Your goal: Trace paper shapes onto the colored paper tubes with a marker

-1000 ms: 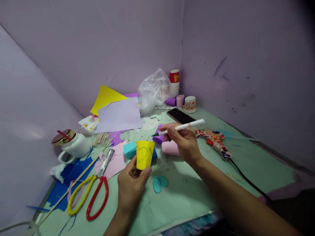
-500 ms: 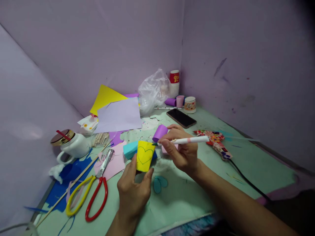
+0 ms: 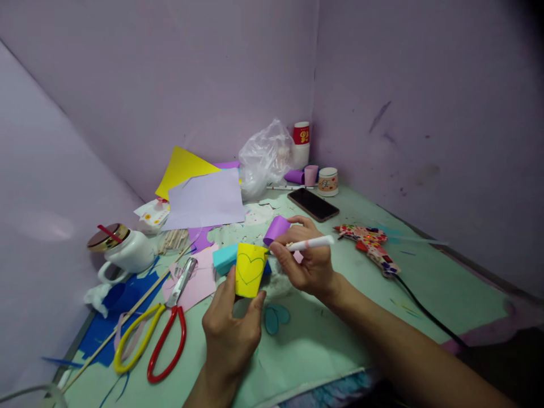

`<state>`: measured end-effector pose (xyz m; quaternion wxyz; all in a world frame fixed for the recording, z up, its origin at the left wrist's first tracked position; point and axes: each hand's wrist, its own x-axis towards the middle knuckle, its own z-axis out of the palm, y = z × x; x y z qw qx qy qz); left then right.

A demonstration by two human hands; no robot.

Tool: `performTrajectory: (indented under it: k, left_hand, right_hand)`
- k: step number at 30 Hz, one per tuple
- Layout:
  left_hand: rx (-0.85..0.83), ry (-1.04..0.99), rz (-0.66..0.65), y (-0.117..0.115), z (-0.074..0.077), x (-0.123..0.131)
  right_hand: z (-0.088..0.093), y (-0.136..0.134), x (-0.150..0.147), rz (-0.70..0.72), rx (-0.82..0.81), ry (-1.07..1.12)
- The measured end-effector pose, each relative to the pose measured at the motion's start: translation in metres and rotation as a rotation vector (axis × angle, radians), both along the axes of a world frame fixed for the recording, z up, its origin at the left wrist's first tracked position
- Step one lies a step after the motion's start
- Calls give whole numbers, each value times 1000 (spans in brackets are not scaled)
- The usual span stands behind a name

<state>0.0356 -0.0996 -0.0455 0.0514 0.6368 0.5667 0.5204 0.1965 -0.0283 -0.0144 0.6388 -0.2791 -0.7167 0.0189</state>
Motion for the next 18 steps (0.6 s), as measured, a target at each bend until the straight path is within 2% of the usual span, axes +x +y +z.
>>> performTrajectory:
  k: [5,8,18]
  left_hand:
    - [90,250,-13,1,-3,0]
    - [146,348,-19,1,-5,0]
    - [184,387,-32,1,-6,1]
  right_hand:
    - [0,-4,0,-2,-21,103]
    - [0,-4,-2,51,-54,29]
    - [1,-6,-5,68,-81,-22]
